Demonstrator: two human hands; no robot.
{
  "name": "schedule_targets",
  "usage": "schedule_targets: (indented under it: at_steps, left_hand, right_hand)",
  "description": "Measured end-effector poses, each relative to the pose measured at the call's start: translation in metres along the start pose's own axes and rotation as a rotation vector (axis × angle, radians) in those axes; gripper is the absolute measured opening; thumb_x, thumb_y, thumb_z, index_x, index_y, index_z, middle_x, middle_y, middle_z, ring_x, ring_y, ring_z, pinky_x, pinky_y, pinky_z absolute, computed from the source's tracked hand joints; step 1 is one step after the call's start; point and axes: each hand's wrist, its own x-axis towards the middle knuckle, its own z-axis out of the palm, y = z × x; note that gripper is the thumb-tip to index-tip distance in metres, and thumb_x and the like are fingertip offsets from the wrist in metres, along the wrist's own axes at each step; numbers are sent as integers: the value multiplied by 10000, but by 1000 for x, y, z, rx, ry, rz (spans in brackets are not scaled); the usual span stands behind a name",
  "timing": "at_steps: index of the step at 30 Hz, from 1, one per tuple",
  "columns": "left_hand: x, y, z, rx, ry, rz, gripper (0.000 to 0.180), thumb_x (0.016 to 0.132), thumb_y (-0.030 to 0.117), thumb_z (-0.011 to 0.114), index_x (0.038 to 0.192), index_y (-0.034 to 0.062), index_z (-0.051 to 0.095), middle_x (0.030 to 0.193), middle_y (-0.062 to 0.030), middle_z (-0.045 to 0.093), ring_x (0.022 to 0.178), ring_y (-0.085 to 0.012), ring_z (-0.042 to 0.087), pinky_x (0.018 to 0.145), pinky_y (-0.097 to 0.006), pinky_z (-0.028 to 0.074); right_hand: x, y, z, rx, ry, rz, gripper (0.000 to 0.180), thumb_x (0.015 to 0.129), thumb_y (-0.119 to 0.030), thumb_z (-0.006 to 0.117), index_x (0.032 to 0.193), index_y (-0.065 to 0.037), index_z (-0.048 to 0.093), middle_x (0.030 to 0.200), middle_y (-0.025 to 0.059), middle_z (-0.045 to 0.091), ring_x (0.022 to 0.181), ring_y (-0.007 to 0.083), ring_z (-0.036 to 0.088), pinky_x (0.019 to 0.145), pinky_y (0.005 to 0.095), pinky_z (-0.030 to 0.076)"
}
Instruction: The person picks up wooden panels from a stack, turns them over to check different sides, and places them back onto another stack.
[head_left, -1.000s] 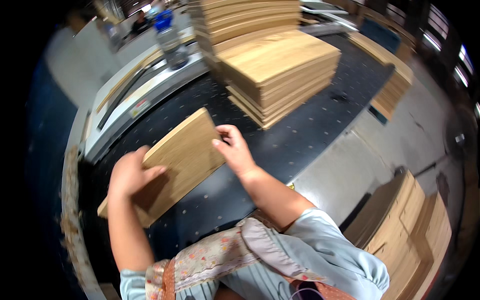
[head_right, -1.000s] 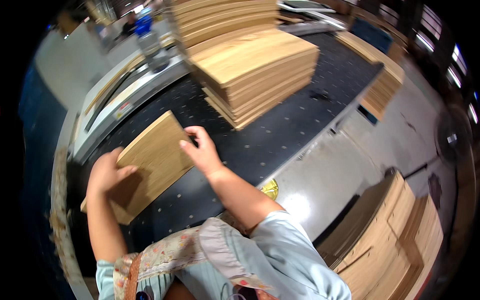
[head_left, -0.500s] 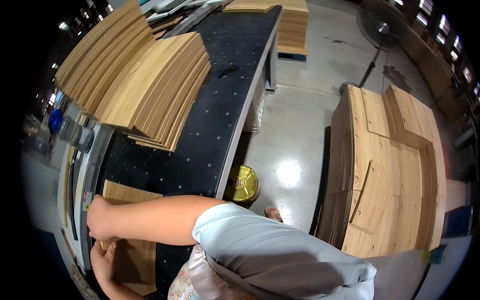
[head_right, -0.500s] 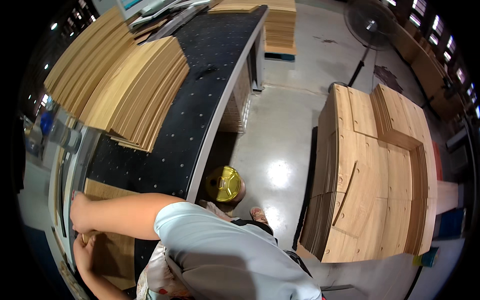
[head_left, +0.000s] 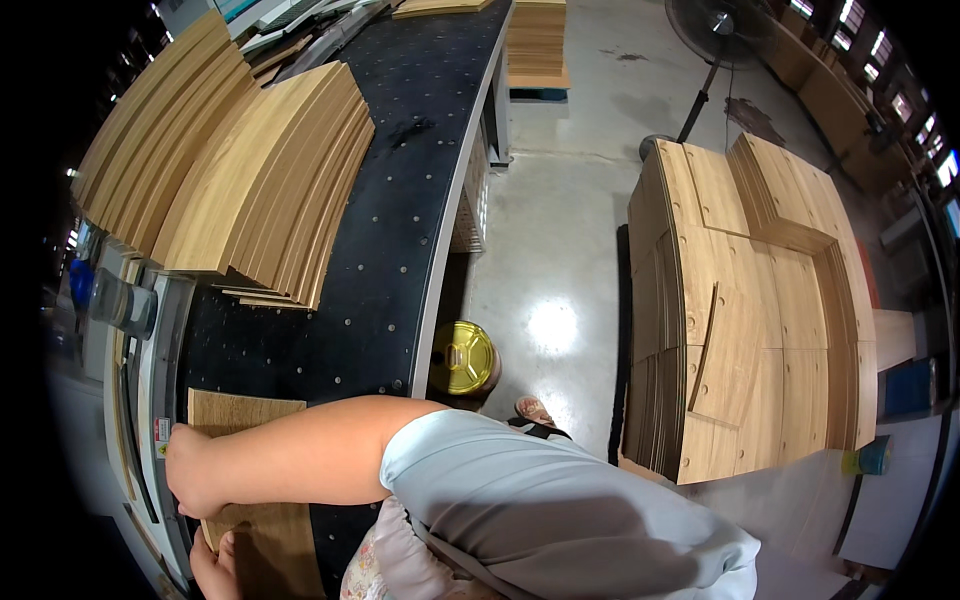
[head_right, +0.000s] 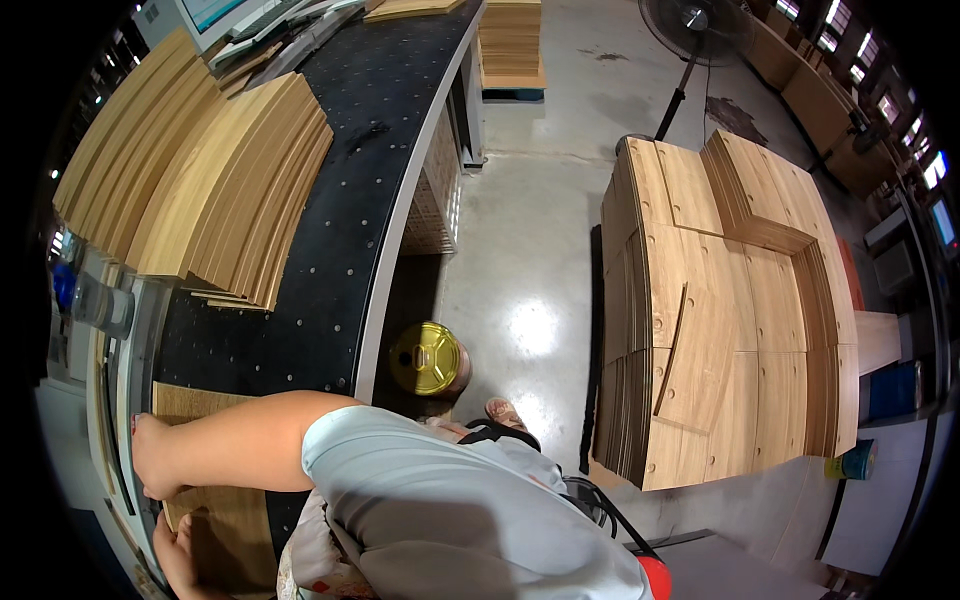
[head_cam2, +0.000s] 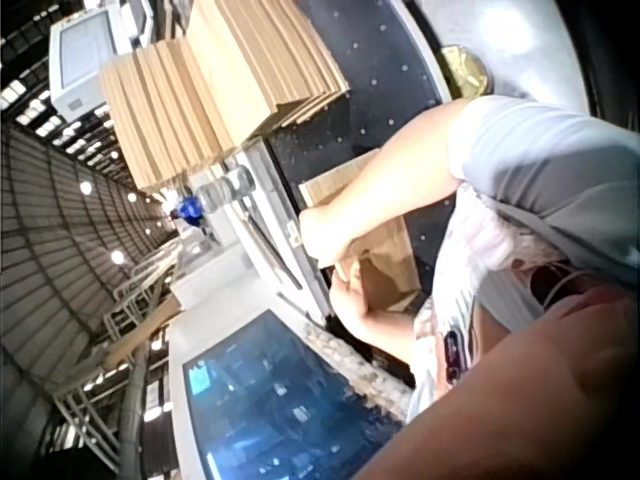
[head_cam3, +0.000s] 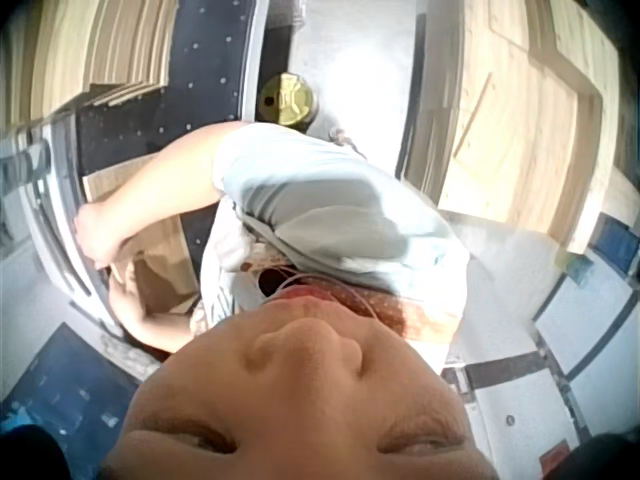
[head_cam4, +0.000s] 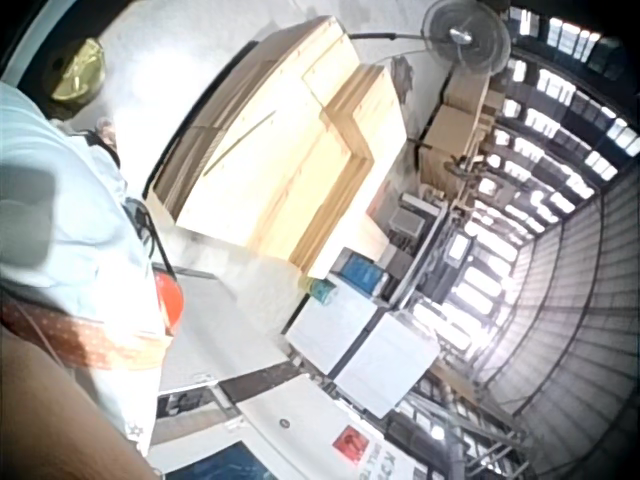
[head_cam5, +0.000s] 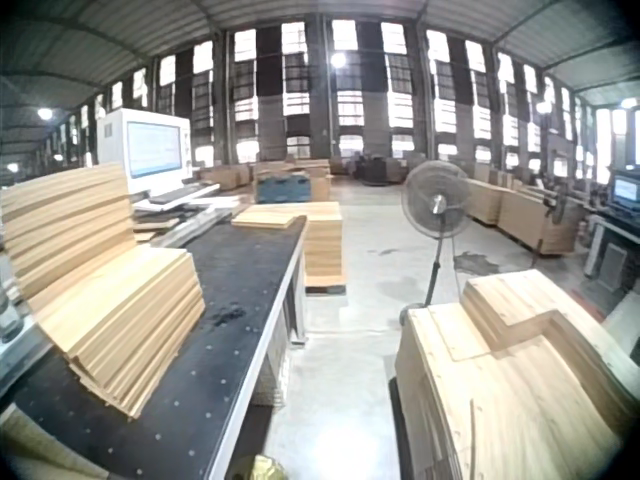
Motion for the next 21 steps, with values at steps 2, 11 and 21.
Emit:
schedule_targets:
  at_steps: [2, 11, 21]
  left_hand:
    - [2, -1, -1, -22, -16, 15, 317, 926, 203, 560, 1104, -59, 541, 906, -120, 648, 834, -160, 575, 755, -307, 456]
    - [2, -7, 2, -60, 72, 51, 250, 868, 146, 614, 1014, -52, 565, 828, -145, 640, 783, -212, 598, 719, -319, 461]
    - [-9, 50, 22, 395, 376, -192, 457, 551, 295, 831, 771, -2, 561, 705, -222, 581, 721, -422, 564, 604, -465, 441]
  right_hand:
    - [2, 1, 0, -13, -21, 3, 477, 940, -441, 372, 947, -110, 715, 929, 41, 682, 867, 199, 603, 757, 374, 373]
    - [3, 13, 8, 24, 44, -205, 538, 843, -610, 458, 825, -150, 738, 845, 35, 696, 871, 220, 628, 734, 371, 421]
    - [-7, 19, 7, -82, 27, -270, 464, 645, -589, 675, 768, -144, 721, 764, 32, 682, 796, 222, 641, 710, 353, 417]
